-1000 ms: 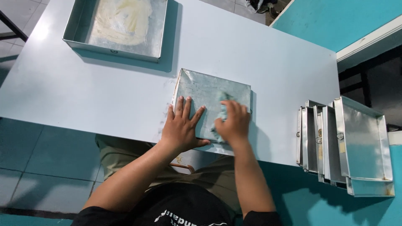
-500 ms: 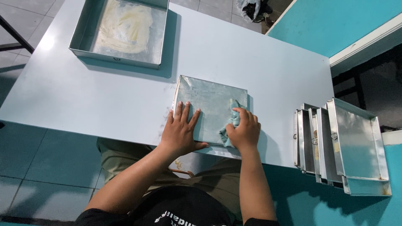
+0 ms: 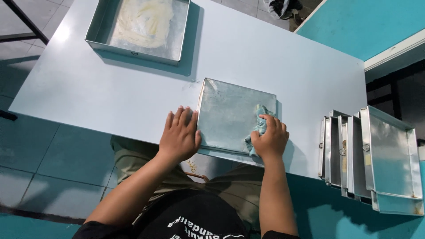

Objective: The person cleans the interior and exterior surfaces of rectangular metal trays using a blue cloth. They wipe the bottom and sides of one tray, flip it over to clean the other side, and then place it on a stack of similar trays. The person then picks up a second tray containing a white substance and begins wiping it.

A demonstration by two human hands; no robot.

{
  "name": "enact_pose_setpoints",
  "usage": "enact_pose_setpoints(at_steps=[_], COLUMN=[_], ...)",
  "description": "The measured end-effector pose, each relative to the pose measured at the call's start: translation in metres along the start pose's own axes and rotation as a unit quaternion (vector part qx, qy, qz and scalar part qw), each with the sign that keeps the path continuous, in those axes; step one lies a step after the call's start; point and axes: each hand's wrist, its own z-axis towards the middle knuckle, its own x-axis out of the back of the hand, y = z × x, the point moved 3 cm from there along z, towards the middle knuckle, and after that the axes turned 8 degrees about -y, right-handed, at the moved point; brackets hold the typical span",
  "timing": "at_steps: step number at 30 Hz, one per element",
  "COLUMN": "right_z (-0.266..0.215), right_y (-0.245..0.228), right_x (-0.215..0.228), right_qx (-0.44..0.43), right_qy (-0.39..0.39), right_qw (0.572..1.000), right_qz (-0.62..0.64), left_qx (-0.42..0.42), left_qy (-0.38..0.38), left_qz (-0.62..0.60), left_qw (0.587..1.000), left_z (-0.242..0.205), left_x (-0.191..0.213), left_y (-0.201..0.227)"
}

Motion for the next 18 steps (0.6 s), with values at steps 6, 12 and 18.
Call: enact_pose_setpoints(at_steps=[6, 12, 18], right_z=[-0.008, -0.017, -0.002], right_y=[-0.068, -0.120, -0.054], right_x=[-0.038, -0.054, -0.025], right_qx=[0.139, 0.229, 0.138], right_qy=[0.003, -0.063, -0.067], right_qw=[0.990, 0.968, 0.988], right_qz=[0.021, 0.082, 0.030], left_qx=[-0.004, -0.011, -0.006], left_qy=[-0.030, -0.027, -0.025], left_qz=[0.043, 0.023, 0.001], left_qw=[0.999, 0.999, 1.000], left_z=[0.003, 0.000, 0.001], left_x=[-0.007, -0.002, 0.001], left_y=[0.002, 0.000, 0.002])
